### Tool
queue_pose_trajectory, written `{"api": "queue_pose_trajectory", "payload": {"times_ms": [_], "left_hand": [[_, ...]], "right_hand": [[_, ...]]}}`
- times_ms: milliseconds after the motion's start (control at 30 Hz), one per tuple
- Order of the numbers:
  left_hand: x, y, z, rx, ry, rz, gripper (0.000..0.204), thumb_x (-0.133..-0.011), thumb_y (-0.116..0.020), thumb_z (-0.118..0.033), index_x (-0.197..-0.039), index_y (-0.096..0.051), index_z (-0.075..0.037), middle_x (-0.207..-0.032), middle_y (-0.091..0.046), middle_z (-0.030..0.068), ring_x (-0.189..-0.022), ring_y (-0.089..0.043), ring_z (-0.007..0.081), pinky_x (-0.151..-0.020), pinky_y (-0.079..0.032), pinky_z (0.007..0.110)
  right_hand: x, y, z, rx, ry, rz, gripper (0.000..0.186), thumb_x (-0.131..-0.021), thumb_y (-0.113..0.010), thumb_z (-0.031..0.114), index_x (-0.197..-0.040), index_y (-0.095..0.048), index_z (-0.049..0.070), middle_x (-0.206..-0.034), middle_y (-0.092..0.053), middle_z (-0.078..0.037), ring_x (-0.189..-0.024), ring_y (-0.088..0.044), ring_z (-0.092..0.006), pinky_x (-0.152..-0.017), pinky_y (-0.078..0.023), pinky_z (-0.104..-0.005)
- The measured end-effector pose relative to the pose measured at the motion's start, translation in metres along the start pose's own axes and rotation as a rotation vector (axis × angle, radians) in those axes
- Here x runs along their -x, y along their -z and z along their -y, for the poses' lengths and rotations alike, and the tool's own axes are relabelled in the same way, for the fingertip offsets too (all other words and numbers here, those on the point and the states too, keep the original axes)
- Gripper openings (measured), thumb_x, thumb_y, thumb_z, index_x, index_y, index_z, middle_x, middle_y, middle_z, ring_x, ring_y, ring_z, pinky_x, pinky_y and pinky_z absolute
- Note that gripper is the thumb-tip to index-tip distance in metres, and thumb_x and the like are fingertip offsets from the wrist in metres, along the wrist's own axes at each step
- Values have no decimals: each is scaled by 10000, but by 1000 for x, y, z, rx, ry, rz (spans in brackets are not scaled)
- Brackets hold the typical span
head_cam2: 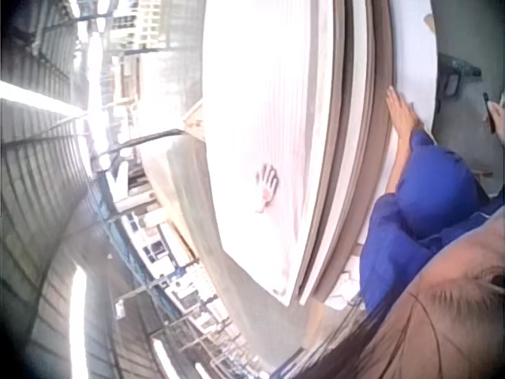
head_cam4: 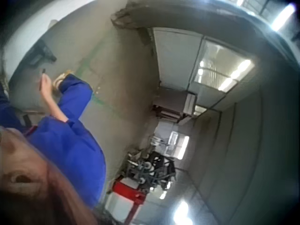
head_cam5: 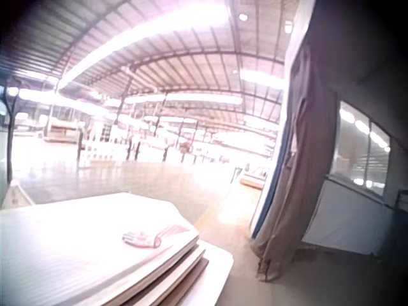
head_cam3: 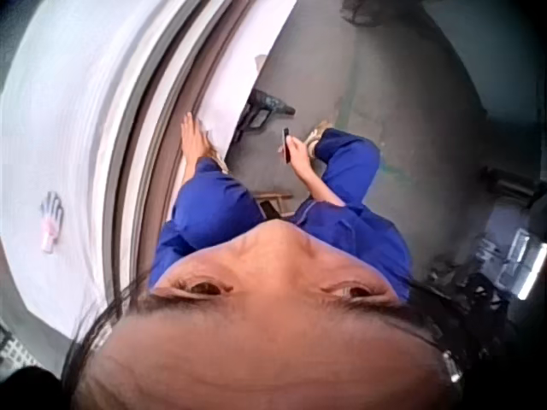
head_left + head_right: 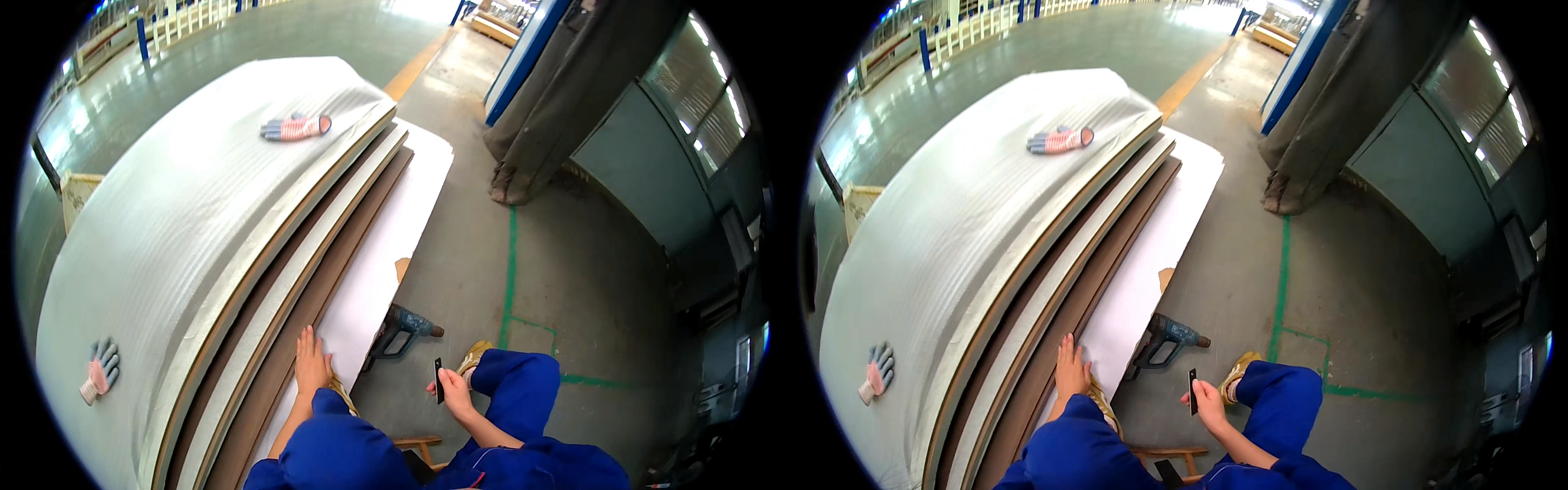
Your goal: The person uses a utility knife to trim excess material along the edges of curved wooden panels. They repeatedly score and peel away thin strips, working along the perimeter of each panel.
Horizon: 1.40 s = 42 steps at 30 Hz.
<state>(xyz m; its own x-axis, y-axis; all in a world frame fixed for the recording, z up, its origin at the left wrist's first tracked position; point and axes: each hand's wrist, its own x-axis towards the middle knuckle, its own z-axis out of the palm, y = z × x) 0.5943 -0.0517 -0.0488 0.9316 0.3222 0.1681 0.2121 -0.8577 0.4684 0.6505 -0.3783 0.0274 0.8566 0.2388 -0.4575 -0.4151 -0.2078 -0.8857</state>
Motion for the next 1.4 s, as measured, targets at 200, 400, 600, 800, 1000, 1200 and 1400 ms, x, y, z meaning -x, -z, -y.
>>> {"api": "queue_pose_trajectory", "payload": {"times_ms": [200,400,600,800,1000,1200,1400], "left_hand": [[20,16,18,70,-17,-50,281,-901,-613,-92,-1136,-595,62,-1526,-347,218,-1377,-373,400,-1147,-331,457],[26,8,39,68,-81,68,285,-888,-615,-71,-1141,-586,59,-1549,-306,225,-1398,-339,418,-1152,-309,476],[50,26,37,-11,-76,116,291,-887,-615,-69,-1146,-583,58,-1550,-303,226,-1400,-335,419,-1152,-307,479],[60,33,37,-41,-87,139,296,-885,-615,-66,-1152,-580,57,-1552,-299,226,-1402,-332,421,-1152,-304,483],[58,33,34,-50,-102,143,301,-884,-615,-64,-1158,-577,56,-1553,-296,226,-1404,-328,423,-1153,-302,486],[54,34,33,-55,-107,134,307,-882,-615,-61,-1164,-574,54,-1555,-293,227,-1405,-324,424,-1153,-299,490],[53,34,31,-65,-111,135,313,-880,-615,-58,-1169,-571,53,-1556,-290,227,-1407,-321,426,-1154,-297,493]], "right_hand": [[81,-12,40,-13,213,36,383,-1050,-450,318,-857,-604,25,-769,-670,-54,-666,-592,-98,-651,-487,-242],[134,-20,46,-118,264,66,358,-1058,-437,279,-859,-584,19,-765,-660,-70,-675,-591,-103,-669,-489,-248],[151,-30,48,-139,314,73,368,-1051,-452,275,-820,-585,23,-739,-662,-52,-663,-588,-86,-641,-484,-245],[159,-33,49,-180,351,81,343,-1051,-457,273,-848,-577,23,-748,-662,-55,-667,-582,-84,-648,-480,-248],[157,-40,29,-222,236,117,343,-1045,-471,289,-837,-590,43,-744,-664,-37,-666,-581,-75,-640,-467,-237],[149,-35,30,-186,225,125,332,-1053,-453,282,-873,-587,37,-779,-664,-50,-709,-596,-93,-692,-483,-243],[154,-22,29,-202,233,83,353,-1056,-441,286,-864,-590,30,-772,-659,-53,-707,-587,-92,-692,-480,-246]]}}
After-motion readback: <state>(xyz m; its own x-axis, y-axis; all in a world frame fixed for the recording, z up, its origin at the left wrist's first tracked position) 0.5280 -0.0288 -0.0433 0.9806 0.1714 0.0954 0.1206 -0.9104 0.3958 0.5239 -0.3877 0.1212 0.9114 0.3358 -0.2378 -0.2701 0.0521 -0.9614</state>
